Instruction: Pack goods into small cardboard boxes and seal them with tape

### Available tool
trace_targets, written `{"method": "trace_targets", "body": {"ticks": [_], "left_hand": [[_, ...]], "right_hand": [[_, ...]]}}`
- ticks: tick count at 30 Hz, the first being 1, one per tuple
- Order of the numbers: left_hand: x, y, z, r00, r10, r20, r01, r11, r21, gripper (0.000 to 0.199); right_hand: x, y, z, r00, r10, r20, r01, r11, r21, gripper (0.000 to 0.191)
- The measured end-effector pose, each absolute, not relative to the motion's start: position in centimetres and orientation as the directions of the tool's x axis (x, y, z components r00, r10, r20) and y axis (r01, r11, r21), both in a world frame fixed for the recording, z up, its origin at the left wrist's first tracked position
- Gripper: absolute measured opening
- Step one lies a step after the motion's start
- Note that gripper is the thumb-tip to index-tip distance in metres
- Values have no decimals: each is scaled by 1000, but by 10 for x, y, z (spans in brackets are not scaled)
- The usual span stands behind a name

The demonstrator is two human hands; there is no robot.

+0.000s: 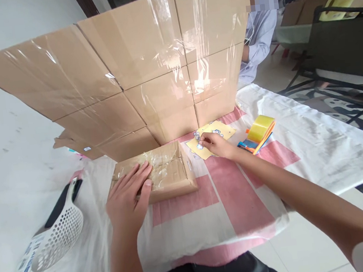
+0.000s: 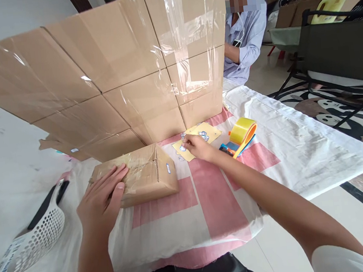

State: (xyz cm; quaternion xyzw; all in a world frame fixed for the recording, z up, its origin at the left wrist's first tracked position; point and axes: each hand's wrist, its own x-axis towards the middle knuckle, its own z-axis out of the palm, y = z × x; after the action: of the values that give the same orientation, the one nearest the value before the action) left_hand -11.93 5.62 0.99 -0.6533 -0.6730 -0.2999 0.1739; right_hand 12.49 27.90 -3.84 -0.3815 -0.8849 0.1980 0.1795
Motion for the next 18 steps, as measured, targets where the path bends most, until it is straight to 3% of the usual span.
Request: {"method": "trace_targets", "body": {"ticks": [2,4,7,13,18], "left_hand": [[-120,56,10,-98,779,619,981,-29,192,35],[-120,57,11,-106,784,612,979,-24,201,35],[-119,57,10,-103,784,612,979,-29,201,35],[-115,59,11,-96,786,611,982,-27,189,35],[-114,62,12,-135,794,593,977,8,213,35]], "right_hand": [[115,260,-46,-683,710,171,437,585,-683,27],[107,243,-54,-733,654,186,153,425,-892,31],[102,228,-60,-759,603,244,-159,192,-968,36],[103,220,-61,-710,631,314,-194,254,-948,24],[101,200,-64,-476,806,351,-83,357,-931,16]]}}
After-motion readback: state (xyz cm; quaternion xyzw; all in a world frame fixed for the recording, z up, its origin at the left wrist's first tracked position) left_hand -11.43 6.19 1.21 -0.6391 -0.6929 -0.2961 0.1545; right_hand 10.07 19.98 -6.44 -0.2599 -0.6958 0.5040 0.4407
